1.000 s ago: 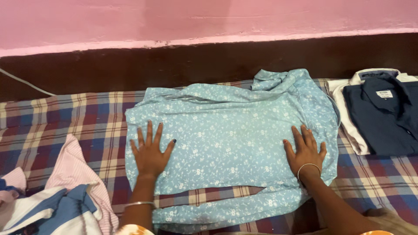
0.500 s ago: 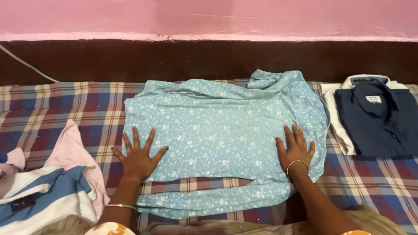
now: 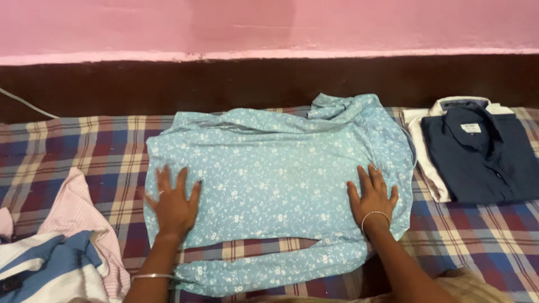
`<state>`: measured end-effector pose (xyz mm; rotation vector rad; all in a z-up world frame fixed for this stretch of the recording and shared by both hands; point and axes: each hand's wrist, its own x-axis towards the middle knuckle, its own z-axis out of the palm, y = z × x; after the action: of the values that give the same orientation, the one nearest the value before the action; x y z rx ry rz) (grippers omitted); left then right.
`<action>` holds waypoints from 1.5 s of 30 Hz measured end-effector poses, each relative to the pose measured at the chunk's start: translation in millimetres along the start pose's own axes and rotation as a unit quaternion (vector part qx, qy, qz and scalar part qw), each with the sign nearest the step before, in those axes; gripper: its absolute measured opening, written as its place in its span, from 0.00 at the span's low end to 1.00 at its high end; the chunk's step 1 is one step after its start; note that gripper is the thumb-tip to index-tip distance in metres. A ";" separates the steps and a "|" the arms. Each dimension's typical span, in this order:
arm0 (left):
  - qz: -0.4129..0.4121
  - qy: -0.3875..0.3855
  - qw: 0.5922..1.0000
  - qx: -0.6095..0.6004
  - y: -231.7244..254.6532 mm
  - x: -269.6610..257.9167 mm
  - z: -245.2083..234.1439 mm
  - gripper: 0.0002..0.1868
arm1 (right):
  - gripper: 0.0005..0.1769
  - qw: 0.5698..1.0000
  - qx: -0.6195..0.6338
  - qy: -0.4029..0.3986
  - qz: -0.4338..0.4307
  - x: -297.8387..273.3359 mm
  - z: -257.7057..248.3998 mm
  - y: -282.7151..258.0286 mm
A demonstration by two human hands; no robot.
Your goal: The person buttons a light blue shirt by hand and سپس folds it into a rectangle.
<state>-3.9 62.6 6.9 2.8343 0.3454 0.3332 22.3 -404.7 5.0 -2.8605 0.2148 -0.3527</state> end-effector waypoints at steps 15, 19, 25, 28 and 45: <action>0.061 0.008 0.998 -0.002 35.7 -16.6 2.7 0.36 | 0.35 1.000 0.008 0.001 0.007 -3.2 -2.4 -5.5; 0.059 0.013 0.998 -0.001 32.2 -16.2 6.7 0.37 | 0.39 1.000 -0.001 0.031 0.000 -2.8 0.7 -2.2; 0.085 0.010 0.996 -0.012 30.5 -19.2 5.1 0.40 | 0.44 0.999 -0.007 -0.034 0.002 12.5 9.1 16.5; 0.091 -0.075 0.993 -0.006 32.4 -27.1 -12.3 0.44 | 0.45 0.990 0.006 -0.128 -0.054 40.9 3.6 52.6; 0.011 -0.361 0.927 0.098 -15.4 -71.7 -31.4 0.52 | 0.60 0.913 0.053 -0.389 -0.114 -11.0 -43.3 120.5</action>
<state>-82.8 65.4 18.0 2.8959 0.1886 -0.7714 -13.1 -528.1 11.5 -2.6689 -0.2811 0.7142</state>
